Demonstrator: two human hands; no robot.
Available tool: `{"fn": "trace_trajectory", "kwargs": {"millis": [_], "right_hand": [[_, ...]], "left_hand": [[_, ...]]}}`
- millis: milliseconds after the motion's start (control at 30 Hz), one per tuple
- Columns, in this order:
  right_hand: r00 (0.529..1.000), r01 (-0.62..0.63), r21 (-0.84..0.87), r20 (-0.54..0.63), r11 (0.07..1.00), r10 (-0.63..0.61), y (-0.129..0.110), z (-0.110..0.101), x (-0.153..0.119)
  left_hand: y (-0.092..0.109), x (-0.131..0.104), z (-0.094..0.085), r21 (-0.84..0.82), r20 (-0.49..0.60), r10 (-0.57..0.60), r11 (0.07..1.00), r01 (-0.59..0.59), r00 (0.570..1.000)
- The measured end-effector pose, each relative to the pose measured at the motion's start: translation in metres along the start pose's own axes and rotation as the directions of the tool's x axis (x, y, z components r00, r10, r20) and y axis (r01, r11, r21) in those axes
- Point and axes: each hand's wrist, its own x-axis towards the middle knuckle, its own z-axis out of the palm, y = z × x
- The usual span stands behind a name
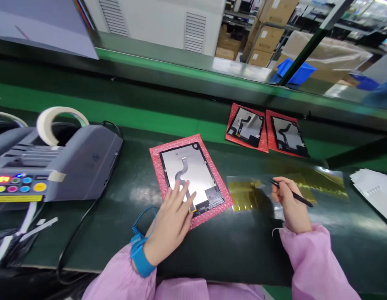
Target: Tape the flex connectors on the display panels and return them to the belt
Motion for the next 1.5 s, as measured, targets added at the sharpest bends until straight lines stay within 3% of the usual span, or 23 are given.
{"fn": "trace_trajectory", "kwargs": {"millis": [200,300,433,633,867,967,1100,1200,1300,1500], "right_hand": [[0.994,-0.104,0.086,-0.004,0.991,0.105,0.026,-0.003,0.009],[0.996,-0.087,0.064,0.005,0.994,0.087,0.023,-0.001,0.011],[0.996,-0.083,0.036,0.030,0.996,0.082,0.020,-0.003,0.010],[0.994,-0.103,0.016,0.050,0.995,0.102,0.022,-0.006,0.012],[0.999,-0.007,0.196,0.033,0.981,0.001,0.012,-0.001,-0.001],[0.998,0.028,0.294,0.051,0.956,-0.045,-0.002,0.019,-0.028],[0.959,-0.087,0.384,0.283,0.919,-0.027,-0.015,0.056,-0.070],[0.898,-0.178,0.391,0.441,0.903,-0.014,-0.018,0.082,-0.086],[0.854,-0.217,0.352,0.520,0.910,0.003,-0.019,0.101,-0.088],[0.843,-0.216,0.314,0.537,0.924,0.015,-0.025,0.123,-0.087]], "left_hand": [[0.048,0.043,0.043,-0.050,0.145,0.311,0.950,-0.307,0.939],[0.056,0.055,0.058,-0.010,0.212,0.340,0.938,-0.346,0.916],[0.054,0.060,0.063,0.028,0.236,0.313,0.944,-0.329,0.920],[0.054,0.060,0.060,-0.010,0.221,0.317,0.946,-0.323,0.922],[0.058,0.062,0.058,-0.085,0.226,0.306,0.952,-0.295,0.925],[0.052,0.055,0.040,-0.215,0.183,0.309,0.939,-0.269,0.933],[0.024,0.028,0.000,-0.320,0.047,0.123,0.942,-0.101,0.991],[0.002,0.003,-0.018,-0.287,0.008,0.008,0.958,-0.006,1.000],[-0.008,-0.014,-0.016,-0.214,0.036,0.026,0.977,-0.017,0.999],[-0.009,-0.020,0.002,-0.137,0.094,0.042,0.990,-0.029,0.995]]}}
